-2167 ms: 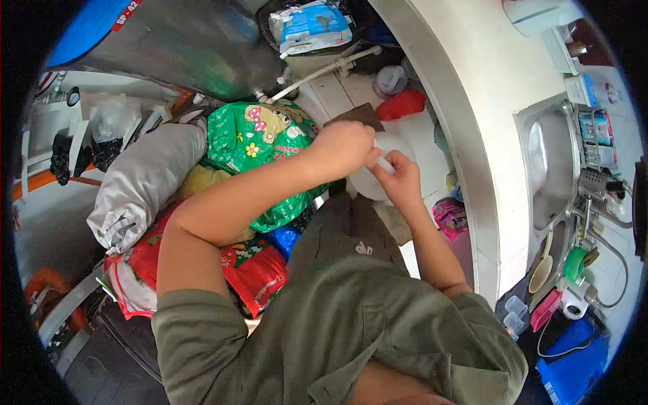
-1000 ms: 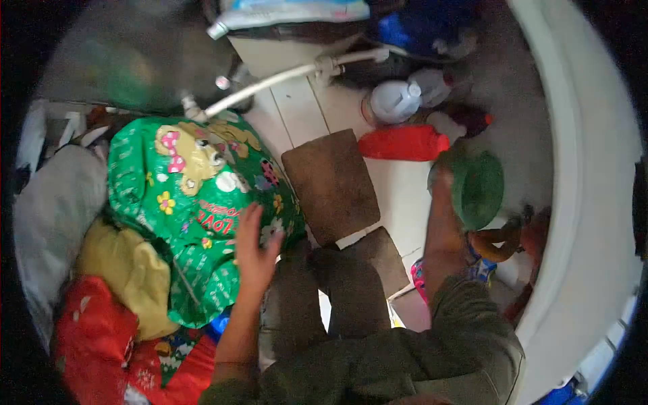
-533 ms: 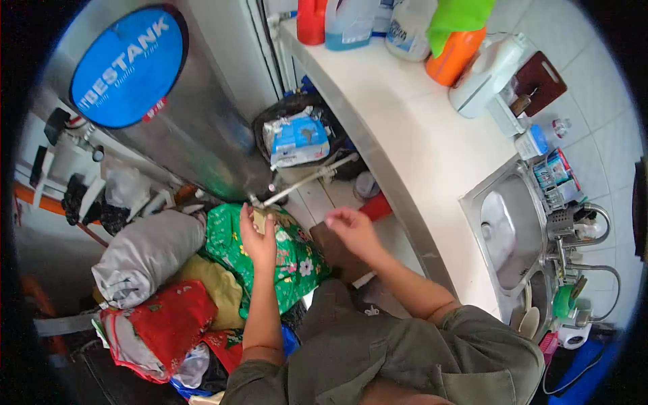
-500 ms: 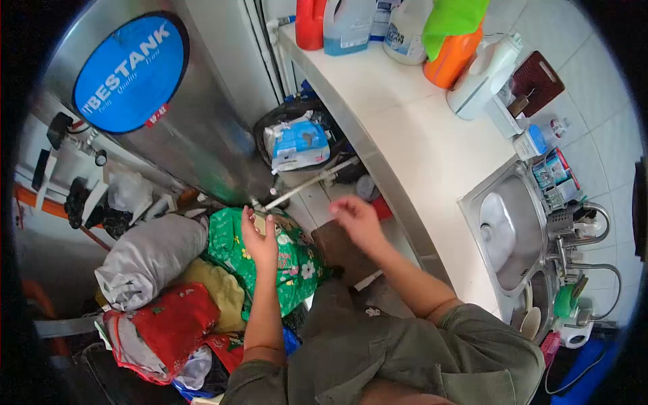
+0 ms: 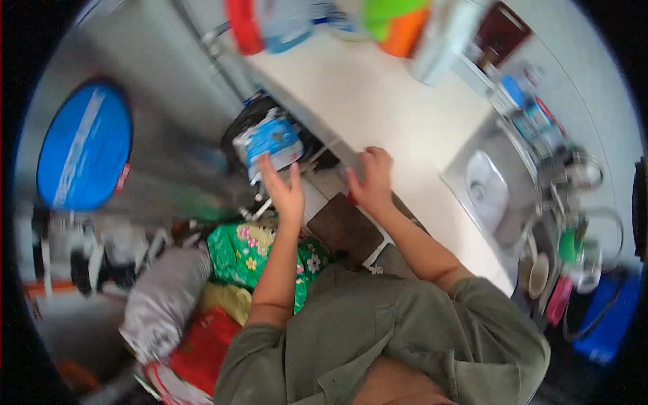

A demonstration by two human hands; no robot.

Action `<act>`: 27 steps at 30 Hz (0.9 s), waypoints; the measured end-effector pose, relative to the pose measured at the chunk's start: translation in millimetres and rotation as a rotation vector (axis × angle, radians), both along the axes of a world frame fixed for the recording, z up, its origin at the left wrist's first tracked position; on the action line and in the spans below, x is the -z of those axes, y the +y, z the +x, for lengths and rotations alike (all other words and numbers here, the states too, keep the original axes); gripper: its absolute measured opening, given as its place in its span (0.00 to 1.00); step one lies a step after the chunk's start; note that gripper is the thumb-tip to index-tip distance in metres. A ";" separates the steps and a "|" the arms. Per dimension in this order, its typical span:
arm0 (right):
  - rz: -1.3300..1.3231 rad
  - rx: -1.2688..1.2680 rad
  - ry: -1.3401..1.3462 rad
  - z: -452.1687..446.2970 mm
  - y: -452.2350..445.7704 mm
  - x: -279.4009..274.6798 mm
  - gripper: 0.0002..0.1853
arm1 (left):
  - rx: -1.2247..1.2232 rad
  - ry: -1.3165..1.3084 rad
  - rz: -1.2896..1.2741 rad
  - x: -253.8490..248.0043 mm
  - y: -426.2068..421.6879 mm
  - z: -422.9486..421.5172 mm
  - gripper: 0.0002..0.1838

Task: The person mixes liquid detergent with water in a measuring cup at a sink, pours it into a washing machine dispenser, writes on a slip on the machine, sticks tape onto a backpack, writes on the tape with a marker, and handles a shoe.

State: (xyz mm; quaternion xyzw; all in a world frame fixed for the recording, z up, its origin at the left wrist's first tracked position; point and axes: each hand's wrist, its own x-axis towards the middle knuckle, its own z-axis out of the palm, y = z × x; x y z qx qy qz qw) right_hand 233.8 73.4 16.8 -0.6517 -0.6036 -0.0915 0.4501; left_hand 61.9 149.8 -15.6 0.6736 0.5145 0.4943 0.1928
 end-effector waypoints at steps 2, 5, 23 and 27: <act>0.031 0.003 0.042 2.0 0.6 -1.0 0.21 | 0.146 -0.061 -0.010 -6.5 -5.2 15.4 0.34; 0.086 -0.066 0.087 7.7 -0.6 -1.9 0.20 | 0.462 -0.131 0.171 -60.2 -33.0 51.0 0.34; -0.710 0.670 0.826 -42.8 -376.8 163.4 0.11 | 2.193 0.367 0.064 -91.8 -352.9 160.2 0.16; -0.658 0.929 1.220 -68.7 -476.2 190.2 0.14 | 2.246 0.870 -0.239 30.4 -429.8 180.9 0.19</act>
